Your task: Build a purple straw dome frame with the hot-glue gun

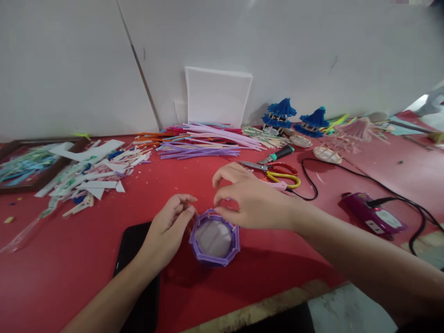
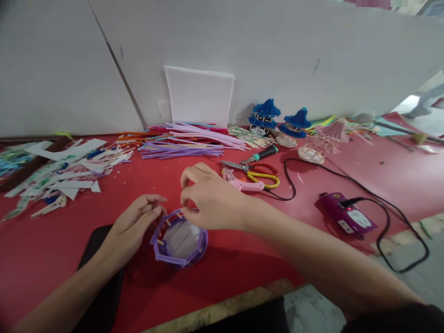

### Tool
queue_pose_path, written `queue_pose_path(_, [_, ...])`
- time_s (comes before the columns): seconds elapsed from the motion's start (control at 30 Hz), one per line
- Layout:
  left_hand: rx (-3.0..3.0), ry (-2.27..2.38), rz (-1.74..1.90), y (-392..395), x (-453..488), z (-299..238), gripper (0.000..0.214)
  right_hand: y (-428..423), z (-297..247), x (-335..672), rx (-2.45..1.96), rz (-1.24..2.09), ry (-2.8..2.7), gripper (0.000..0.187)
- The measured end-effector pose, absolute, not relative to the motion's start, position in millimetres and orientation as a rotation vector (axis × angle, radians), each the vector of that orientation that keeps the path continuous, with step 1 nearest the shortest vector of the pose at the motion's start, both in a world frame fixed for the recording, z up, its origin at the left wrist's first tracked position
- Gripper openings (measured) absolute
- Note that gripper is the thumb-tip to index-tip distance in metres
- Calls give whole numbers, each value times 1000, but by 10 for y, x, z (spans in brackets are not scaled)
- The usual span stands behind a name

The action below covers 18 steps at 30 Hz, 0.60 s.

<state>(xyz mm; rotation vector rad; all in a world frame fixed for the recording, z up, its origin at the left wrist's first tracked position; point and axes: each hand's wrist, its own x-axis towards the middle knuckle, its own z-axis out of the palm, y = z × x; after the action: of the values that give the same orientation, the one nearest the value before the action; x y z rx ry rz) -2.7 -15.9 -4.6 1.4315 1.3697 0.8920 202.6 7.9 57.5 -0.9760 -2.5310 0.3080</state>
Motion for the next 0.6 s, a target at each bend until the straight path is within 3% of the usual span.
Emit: queue_pose_path(0.6, [1574,1373,836,-192,-32,-72,22,112,473,1940,-907,340,-2579,11])
